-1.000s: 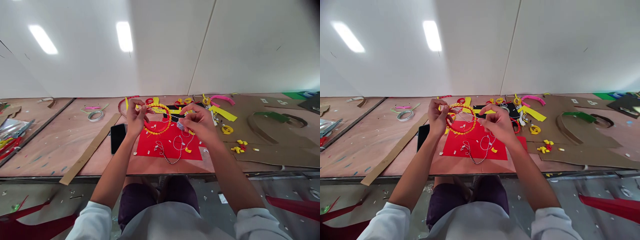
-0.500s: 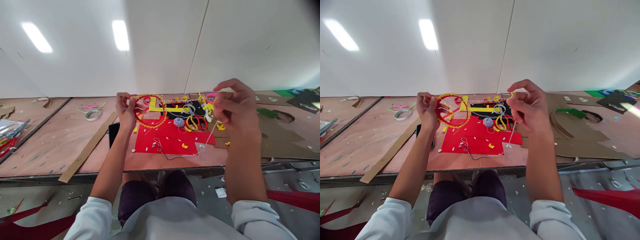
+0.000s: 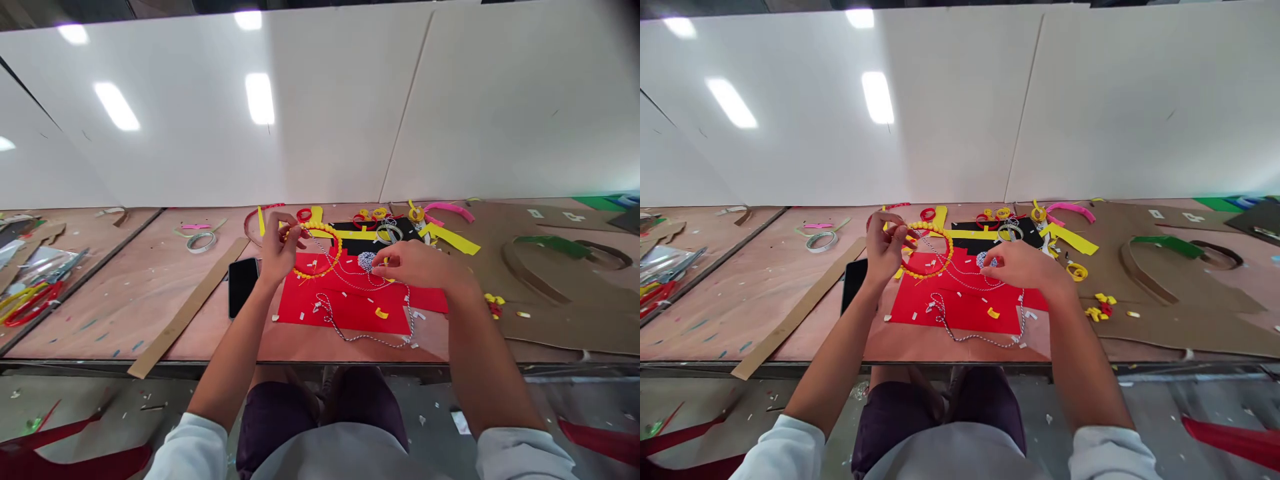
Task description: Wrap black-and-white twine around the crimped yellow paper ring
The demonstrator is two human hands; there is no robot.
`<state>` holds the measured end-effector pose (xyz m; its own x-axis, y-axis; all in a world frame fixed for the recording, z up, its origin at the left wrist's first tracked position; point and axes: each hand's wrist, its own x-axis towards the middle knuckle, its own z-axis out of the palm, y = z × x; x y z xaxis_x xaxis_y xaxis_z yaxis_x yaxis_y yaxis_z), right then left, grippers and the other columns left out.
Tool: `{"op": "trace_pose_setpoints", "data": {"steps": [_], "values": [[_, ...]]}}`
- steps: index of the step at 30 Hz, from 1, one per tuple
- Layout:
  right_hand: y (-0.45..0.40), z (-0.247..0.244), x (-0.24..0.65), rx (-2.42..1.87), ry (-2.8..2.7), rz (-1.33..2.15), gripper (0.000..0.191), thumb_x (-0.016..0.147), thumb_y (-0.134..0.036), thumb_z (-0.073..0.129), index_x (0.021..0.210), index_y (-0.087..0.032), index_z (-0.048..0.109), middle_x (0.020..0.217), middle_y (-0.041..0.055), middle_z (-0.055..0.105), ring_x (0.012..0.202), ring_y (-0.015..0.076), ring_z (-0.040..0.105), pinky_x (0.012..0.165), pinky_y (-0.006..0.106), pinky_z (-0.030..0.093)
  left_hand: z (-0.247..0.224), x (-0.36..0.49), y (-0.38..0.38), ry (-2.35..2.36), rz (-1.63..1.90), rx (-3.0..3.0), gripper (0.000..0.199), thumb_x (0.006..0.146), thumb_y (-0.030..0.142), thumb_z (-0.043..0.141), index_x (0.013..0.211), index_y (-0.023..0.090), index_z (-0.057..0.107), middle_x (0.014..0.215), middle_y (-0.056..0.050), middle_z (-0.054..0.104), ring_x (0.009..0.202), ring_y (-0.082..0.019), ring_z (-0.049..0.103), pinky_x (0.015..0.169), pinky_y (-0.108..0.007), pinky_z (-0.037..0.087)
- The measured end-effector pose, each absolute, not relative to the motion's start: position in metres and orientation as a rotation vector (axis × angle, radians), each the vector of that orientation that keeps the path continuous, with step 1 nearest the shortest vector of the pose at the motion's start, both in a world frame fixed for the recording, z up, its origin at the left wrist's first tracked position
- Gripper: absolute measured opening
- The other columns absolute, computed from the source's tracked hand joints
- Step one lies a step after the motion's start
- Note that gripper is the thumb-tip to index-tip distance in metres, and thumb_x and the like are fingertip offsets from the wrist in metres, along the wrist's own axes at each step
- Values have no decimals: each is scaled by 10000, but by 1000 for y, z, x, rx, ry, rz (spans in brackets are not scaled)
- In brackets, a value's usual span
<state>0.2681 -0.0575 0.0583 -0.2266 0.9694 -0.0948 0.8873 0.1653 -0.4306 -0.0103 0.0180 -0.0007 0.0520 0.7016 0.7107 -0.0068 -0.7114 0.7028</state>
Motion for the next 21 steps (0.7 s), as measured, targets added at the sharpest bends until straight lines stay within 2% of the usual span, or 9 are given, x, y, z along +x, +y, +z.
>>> {"op": "trace_pose_setpoints", "data": {"steps": [4, 7, 10, 12, 16, 21], "values": [[-55, 47, 227, -1491, -2219, 454, 260, 951, -296, 577, 843, -201, 793, 670, 25, 703, 572, 141, 559, 602, 287, 349, -4, -7, 13, 705, 1664, 1840, 148, 1010, 326, 624, 1025, 223, 518, 1001, 6, 554, 726, -85, 734, 559, -162, 623], [-52, 31, 200, -1414, -2119, 363, 256, 979, -311, 564, 964, -199, 794, 601, 5, 664, 526, 137, 518, 634, 283, 360, -4, -4, 10, 675, 1649, 1842, 148, 1007, 332, 628, 1017, 222, 530, 1025, 7, 538, 709, -71, 722, 575, -169, 635], [-47, 15, 190, -1528, -2011, 306, 276, 979, -343, 596, 1125, -180, 765, 645, 22, 703, 581, 168, 584, 647, 288, 366, -2, -1, 6, 660, 1624, 1840, 158, 995, 340, 651, 1009, 220, 548, 1036, 5, 532, 728, -78, 722, 595, -191, 654], [-42, 6, 189, -1547, -2012, 315, 298, 983, -352, 595, 1163, -179, 758, 673, 35, 722, 620, 185, 620, 659, 293, 379, 0, 0, 3, 653, 1614, 1840, 167, 986, 344, 666, 1006, 219, 558, 1024, 6, 530, 742, -87, 728, 584, -192, 655], [-38, -8, 192, -1501, -2004, 303, 251, 969, -320, 573, 1029, -196, 783, 674, 40, 722, 581, 170, 597, 647, 290, 395, 0, 2, -1, 647, 1597, 1816, 185, 975, 338, 685, 976, 209, 553, 982, 20, 520, 726, -91, 747, 537, -165, 632], [-39, -17, 192, -1331, -1885, 342, 223, 921, -293, 540, 946, -189, 736, 624, 6, 670, 544, 132, 575, 643, 258, 424, 0, 1, 2, 675, 1558, 1721, 310, 916, 396, 765, 961, 206, 525, 969, 36, 512, 670, -95, 754, 467, -142, 592]]}}
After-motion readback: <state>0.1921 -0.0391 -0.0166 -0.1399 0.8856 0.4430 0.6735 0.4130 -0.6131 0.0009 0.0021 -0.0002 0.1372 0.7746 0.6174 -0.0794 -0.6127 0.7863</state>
